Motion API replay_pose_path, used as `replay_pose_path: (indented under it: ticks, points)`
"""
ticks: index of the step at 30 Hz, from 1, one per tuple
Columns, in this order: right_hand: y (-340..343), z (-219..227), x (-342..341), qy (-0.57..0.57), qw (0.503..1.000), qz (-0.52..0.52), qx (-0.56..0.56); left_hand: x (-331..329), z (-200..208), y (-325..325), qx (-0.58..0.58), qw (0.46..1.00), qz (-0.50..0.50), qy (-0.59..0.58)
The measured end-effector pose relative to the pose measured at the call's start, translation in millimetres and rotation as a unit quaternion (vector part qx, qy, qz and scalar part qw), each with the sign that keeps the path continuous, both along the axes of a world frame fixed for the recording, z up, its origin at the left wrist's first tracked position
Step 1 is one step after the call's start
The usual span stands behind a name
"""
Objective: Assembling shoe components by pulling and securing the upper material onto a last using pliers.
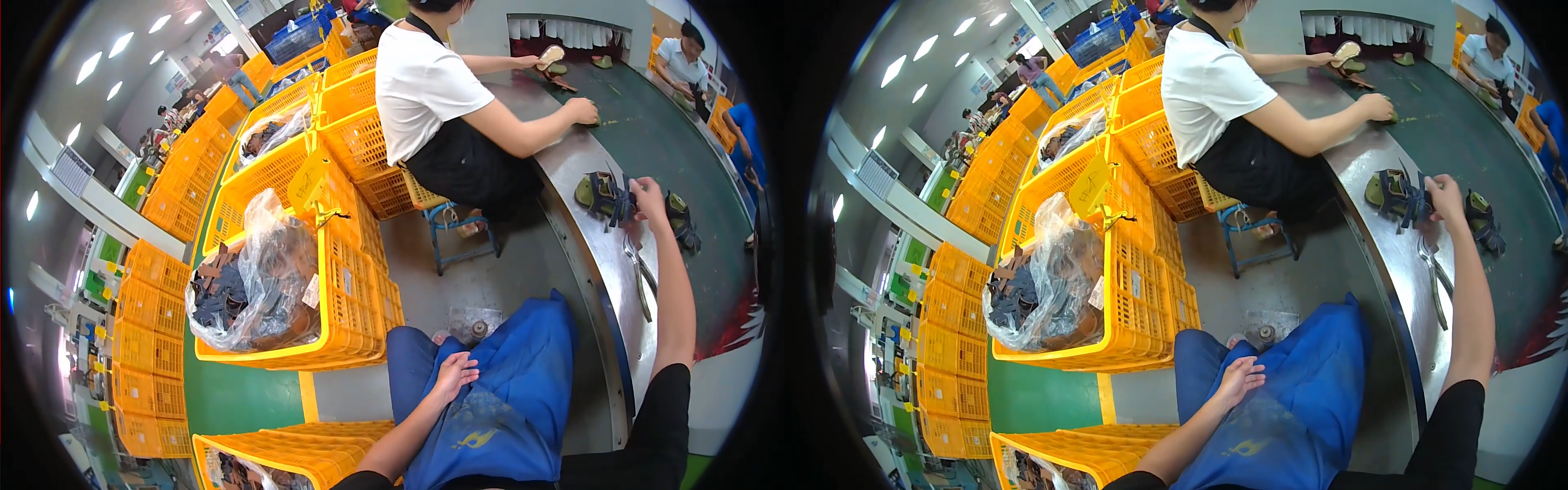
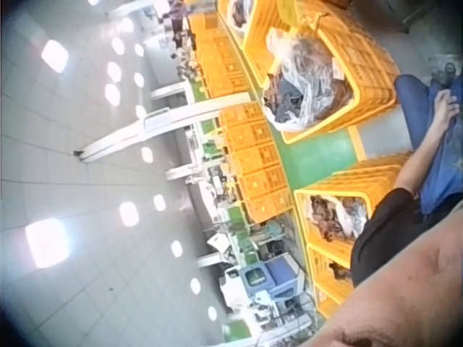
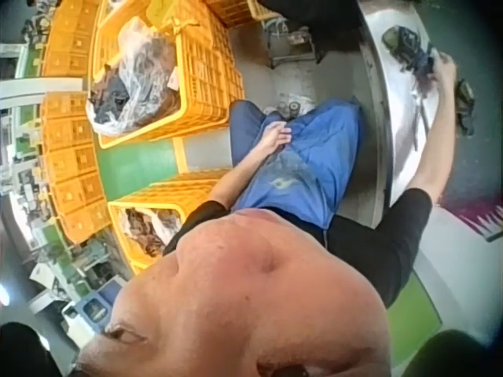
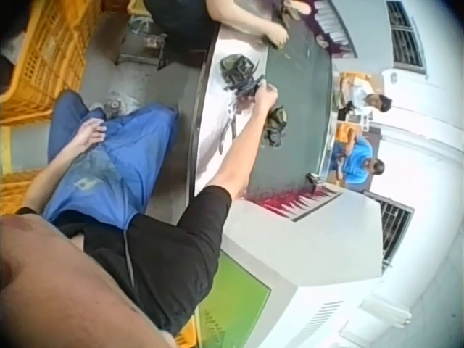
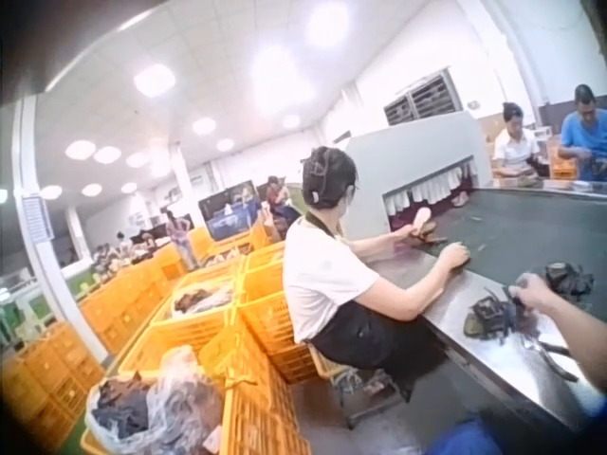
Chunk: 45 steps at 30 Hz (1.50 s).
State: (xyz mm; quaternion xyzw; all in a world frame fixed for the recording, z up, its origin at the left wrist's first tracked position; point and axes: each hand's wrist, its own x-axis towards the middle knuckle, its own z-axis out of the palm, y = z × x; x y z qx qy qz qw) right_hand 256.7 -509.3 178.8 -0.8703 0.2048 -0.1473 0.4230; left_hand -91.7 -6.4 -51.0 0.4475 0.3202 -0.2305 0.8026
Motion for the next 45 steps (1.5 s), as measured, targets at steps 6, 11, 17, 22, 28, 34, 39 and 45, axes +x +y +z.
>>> replay_pose_path:
  ticks: [6,11,17,22,28,34,39,45]
  points:
    - [-1,22,-3,0.097,0.987,0.07,0.111,-4,4,4,-0.016,0.999,0.033,0.0]
    - [8,35,-26,0.107,0.974,0.146,0.134,-5,4,5,-0.018,0.999,0.034,-0.001]
    - [14,29,-49,0.071,0.968,0.183,0.156,-4,-4,2,-0.031,0.999,0.031,-0.018]
    - [21,30,-70,-0.029,0.984,0.127,0.125,-5,-4,-4,-0.018,0.999,0.019,-0.038]
    - [114,65,-122,-0.065,0.928,0.329,0.16,-7,23,-8,0.011,0.995,-0.011,-0.097]
    - [239,44,-207,0.134,0.758,0.595,0.234,6,93,-25,-0.171,0.963,0.013,-0.206]
    - [290,25,-262,0.174,0.682,0.665,0.25,-14,138,-13,-0.385,0.894,-0.12,-0.196]
    - [281,-16,-288,0.161,0.786,0.551,0.23,-30,113,-30,-0.197,0.901,-0.151,-0.355]
